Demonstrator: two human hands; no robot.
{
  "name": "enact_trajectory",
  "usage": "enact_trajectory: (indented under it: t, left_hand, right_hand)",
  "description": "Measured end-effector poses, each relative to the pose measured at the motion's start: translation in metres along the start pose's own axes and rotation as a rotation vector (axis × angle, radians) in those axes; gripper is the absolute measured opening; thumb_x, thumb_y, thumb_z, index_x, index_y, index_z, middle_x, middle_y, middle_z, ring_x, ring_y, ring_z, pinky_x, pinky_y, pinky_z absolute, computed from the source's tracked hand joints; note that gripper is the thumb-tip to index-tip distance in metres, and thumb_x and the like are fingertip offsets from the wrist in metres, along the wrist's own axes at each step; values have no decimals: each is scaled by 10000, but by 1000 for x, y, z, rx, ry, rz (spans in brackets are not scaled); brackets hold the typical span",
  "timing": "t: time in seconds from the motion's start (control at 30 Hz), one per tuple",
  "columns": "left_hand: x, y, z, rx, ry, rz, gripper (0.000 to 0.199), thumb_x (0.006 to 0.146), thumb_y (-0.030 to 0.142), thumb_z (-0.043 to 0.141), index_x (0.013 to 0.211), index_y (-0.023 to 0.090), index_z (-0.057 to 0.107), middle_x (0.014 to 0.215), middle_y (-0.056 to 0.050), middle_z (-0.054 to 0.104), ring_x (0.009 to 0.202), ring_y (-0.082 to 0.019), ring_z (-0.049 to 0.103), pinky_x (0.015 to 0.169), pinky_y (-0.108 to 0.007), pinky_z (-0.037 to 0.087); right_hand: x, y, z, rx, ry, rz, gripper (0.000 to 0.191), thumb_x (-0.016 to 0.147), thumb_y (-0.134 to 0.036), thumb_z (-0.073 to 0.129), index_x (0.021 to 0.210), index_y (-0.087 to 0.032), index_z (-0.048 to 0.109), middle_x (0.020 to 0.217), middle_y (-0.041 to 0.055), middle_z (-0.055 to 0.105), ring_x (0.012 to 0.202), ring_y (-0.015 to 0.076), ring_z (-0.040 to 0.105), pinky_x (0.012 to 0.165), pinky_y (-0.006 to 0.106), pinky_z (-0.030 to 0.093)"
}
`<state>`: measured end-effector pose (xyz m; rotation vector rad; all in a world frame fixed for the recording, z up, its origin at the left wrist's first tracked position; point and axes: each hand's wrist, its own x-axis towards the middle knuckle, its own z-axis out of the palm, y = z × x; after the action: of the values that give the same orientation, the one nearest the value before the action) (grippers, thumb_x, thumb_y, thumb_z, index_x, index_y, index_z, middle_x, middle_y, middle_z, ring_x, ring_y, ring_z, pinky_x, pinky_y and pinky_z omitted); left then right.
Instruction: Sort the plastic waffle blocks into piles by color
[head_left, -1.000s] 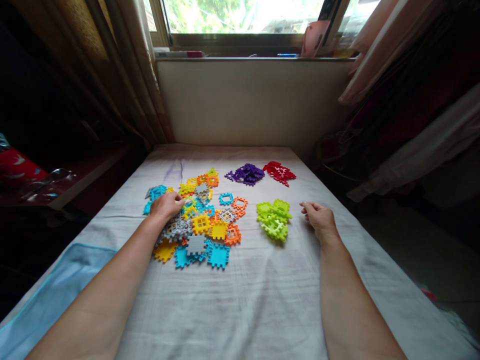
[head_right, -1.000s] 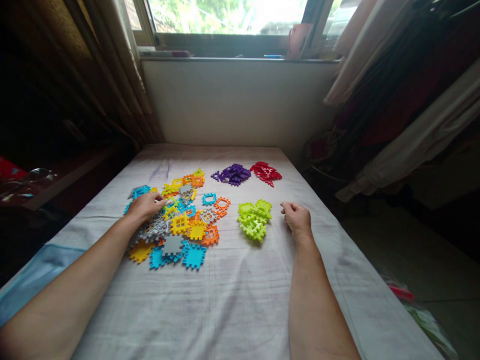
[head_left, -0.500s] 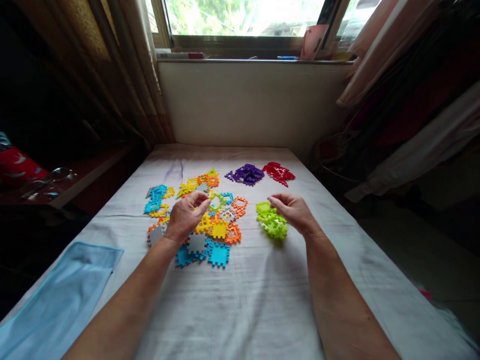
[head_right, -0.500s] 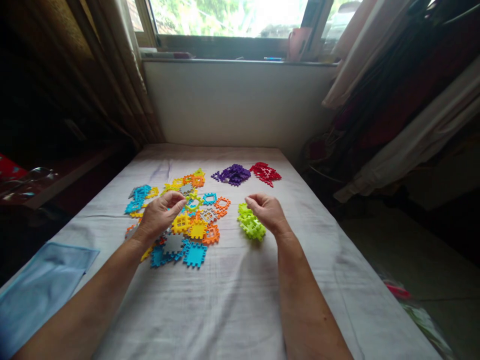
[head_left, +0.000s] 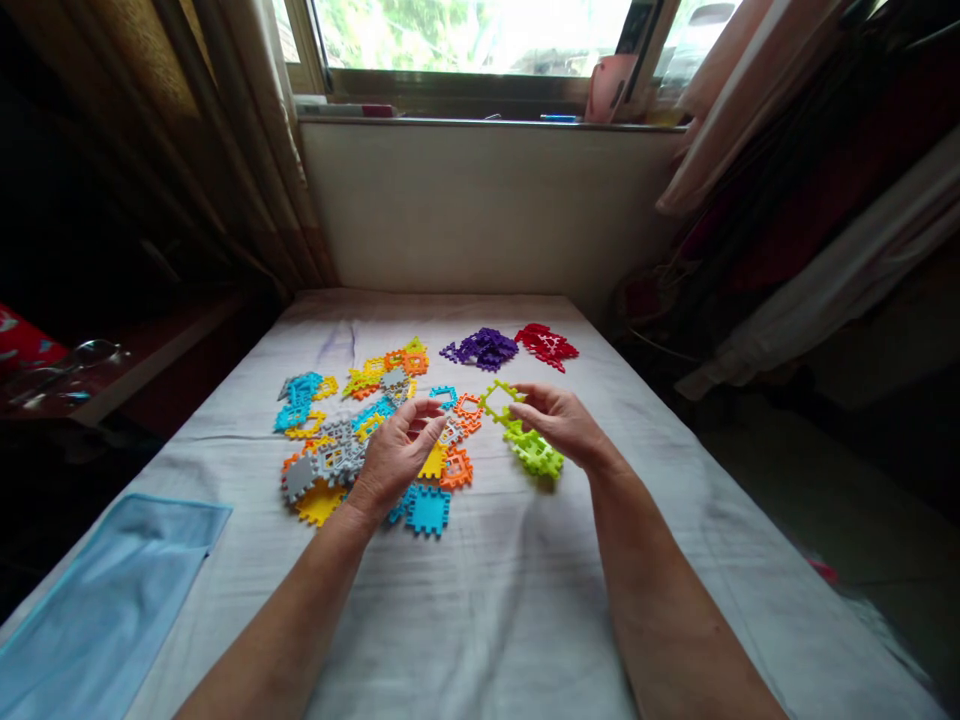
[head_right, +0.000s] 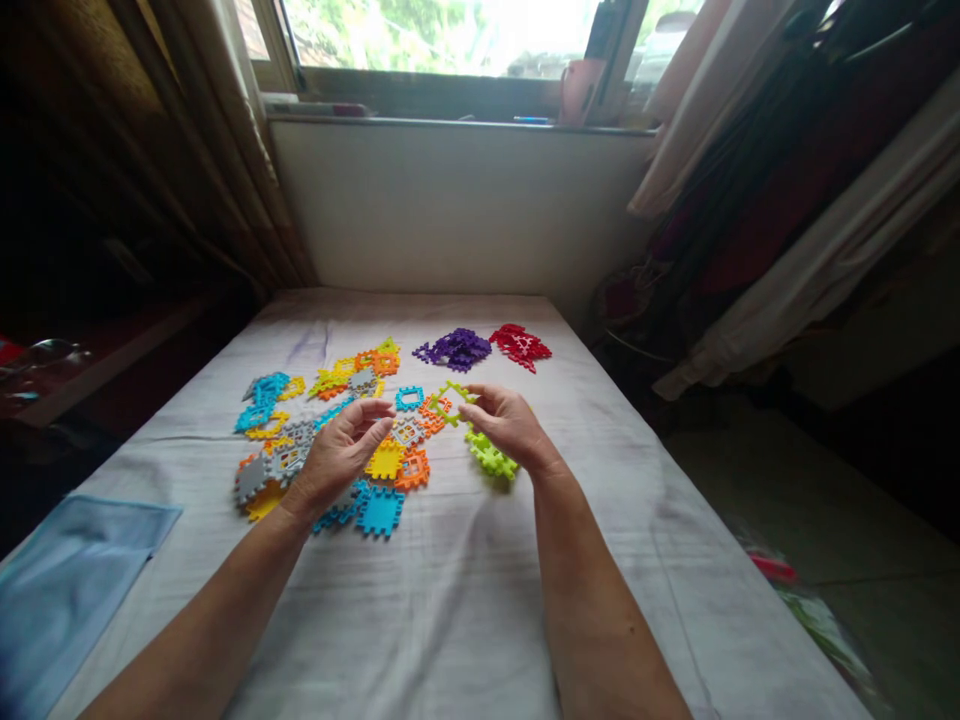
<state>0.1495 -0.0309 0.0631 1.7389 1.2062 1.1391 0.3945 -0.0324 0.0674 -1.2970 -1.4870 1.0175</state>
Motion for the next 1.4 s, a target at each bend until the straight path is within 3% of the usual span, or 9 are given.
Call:
enact_trajectory:
  t: [0.17,0.33,0.53,0.77,0.93,1.0,1.2,1.3,1.4]
  left_hand:
    - [-3,-13,-14,-3,127,-40,403,785,557,607,939,189,673,875,-57,735,817,-195,695,771,-317,552]
    - [-7,-23,-23,-13,209,-76,455,759,604,611,932,187,673,872,-57,738,805,-202,698,784,-329,552]
    - [-4,-25,-35,-21,263,-92,419,745,551,628,942,183,665,911,-60,736,785,-189,700,767,-318,556]
    - [6,-30,-57,-20,387,-84,361,764,478,600,954,175,652,958,-67,734,796,-170,694,787,-322,564]
    - [38,-48,-88,125,413,-113,394,763,457,567,1015,167,653,990,-80,734,829,-178,691,780,-308,552]
    - [56,-55,-101,333,386,-145,365,760,422,571,1016,185,675,1015,-77,741,870,-195,688,813,-311,537]
    - [100,-76,-113,947,63,-312,428,716,389,635,1116,253,704,1163,-94,727,1024,-310,674,842,-369,510]
    - [108,-87,-109,1089,-31,-395,445,700,429,650,1113,280,715,1155,-101,732,1019,-332,675,792,-365,511]
    - [109,-94,-110,1143,-37,-399,408,721,437,616,1084,293,732,1111,-99,746,986,-317,679,759,-350,505]
  right_hand:
    - [1,32,-47,-129,351,107,437,707,-442,701,1035,-155,667,643,1,656,541,128,566,555,258,472]
    - [2,62,-60,-158,312,198,338,692,-420,689,912,-164,685,627,-3,644,557,132,573,544,253,483]
    - [3,73,-59,-226,276,219,270,679,-388,652,817,-168,729,723,23,729,639,154,626,648,274,493]
    - [2,81,-67,-419,460,221,272,694,-407,621,800,-208,773,756,42,761,700,205,663,687,309,477]
    - [3,98,-69,-358,614,216,358,677,-493,622,788,-186,768,723,58,746,673,216,656,645,311,478]
    - [4,105,-68,-260,678,229,416,653,-527,628,798,-162,763,689,63,730,632,208,645,618,308,482]
    - [2,112,-62,-33,829,248,518,549,-575,664,805,-133,751,653,71,703,535,181,594,484,276,430]
    - [0,112,-61,-45,824,227,516,558,-592,662,790,-139,747,670,78,711,533,182,601,479,277,436]
    - [-1,115,-60,-126,791,234,506,597,-596,643,808,-148,749,614,60,695,529,186,604,522,293,458]
